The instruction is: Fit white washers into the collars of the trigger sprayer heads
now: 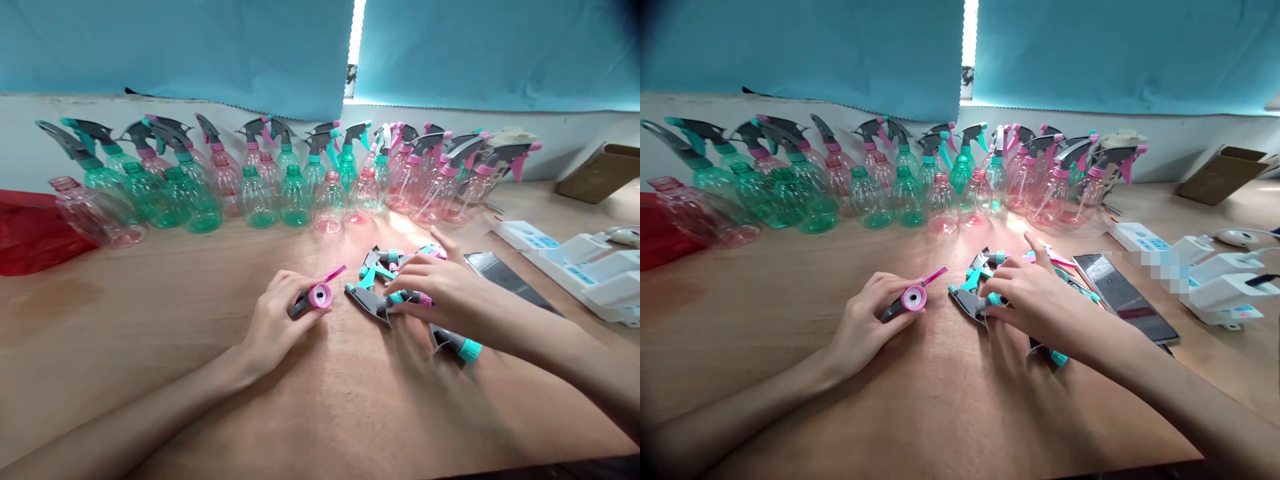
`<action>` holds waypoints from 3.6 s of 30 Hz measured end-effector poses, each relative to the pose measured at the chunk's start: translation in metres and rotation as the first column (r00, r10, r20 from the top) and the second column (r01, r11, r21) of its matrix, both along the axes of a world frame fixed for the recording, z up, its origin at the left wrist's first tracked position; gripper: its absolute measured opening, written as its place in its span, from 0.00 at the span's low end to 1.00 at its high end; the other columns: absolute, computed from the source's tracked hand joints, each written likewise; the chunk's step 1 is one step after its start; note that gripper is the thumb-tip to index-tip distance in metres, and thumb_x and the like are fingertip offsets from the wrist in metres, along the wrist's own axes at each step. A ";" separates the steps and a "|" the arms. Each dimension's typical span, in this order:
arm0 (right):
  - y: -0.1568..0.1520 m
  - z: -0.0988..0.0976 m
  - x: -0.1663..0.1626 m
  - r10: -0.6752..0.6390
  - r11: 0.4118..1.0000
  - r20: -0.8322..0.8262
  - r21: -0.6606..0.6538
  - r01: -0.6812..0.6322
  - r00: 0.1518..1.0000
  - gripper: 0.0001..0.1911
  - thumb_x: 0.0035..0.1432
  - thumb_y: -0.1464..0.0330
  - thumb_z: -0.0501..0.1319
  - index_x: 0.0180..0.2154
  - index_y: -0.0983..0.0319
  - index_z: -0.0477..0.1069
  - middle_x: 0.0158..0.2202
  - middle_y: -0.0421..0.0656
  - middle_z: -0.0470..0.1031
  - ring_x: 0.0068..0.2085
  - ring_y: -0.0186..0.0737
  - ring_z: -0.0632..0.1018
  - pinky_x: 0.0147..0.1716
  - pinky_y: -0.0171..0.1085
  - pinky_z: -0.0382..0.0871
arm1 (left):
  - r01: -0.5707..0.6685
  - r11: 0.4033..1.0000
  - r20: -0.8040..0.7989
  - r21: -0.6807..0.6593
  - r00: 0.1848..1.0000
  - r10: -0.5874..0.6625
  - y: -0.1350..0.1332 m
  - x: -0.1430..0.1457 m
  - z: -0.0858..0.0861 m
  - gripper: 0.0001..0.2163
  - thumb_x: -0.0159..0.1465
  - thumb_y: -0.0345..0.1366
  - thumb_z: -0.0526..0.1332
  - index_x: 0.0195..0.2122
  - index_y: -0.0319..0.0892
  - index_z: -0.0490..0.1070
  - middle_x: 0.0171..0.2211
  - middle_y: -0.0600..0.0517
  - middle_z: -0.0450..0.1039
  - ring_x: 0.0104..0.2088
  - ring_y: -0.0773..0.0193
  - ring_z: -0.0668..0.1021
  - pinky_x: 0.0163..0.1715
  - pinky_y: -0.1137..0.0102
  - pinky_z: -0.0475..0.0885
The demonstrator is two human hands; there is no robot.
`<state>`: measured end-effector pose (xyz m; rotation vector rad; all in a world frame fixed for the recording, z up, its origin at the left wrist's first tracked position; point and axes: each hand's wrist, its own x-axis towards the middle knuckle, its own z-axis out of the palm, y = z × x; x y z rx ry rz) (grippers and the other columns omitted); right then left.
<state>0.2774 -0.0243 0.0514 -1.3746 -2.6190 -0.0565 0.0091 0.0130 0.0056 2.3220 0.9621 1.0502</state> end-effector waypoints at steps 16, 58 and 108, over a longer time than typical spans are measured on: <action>0.031 -0.014 -0.054 0.099 0.994 0.013 -0.040 -0.098 0.995 0.05 0.57 0.73 0.59 0.32 0.59 0.73 0.34 0.42 0.77 0.39 0.44 0.76 0.51 0.51 0.57 | -0.094 0.995 0.143 -0.027 0.985 0.097 -0.003 -0.006 -0.004 0.11 0.59 0.36 0.65 0.42 0.45 0.69 0.37 0.51 0.70 0.39 0.61 0.73 0.40 0.65 0.69; 0.027 0.007 -0.096 -0.249 0.786 -0.578 -0.589 -0.187 0.777 0.15 0.46 0.74 0.59 0.27 0.58 0.51 0.22 0.30 0.58 0.23 0.28 0.59 0.20 0.31 0.52 | 0.070 0.981 0.030 0.183 0.997 -0.076 -0.001 -0.007 -0.004 0.04 0.62 0.29 0.61 0.38 0.41 0.69 0.33 0.53 0.73 0.34 0.63 0.69 0.36 0.66 0.61; 0.017 0.003 -0.099 -0.285 0.839 -0.527 -0.541 -0.058 0.800 0.12 0.41 0.74 0.57 0.26 0.58 0.53 0.22 0.32 0.60 0.24 0.30 0.61 0.20 0.33 0.52 | 0.071 0.979 -0.054 0.192 0.997 -0.062 -0.005 -0.004 -0.007 0.02 0.62 0.28 0.58 0.36 0.41 0.68 0.30 0.52 0.69 0.34 0.61 0.69 0.35 0.65 0.59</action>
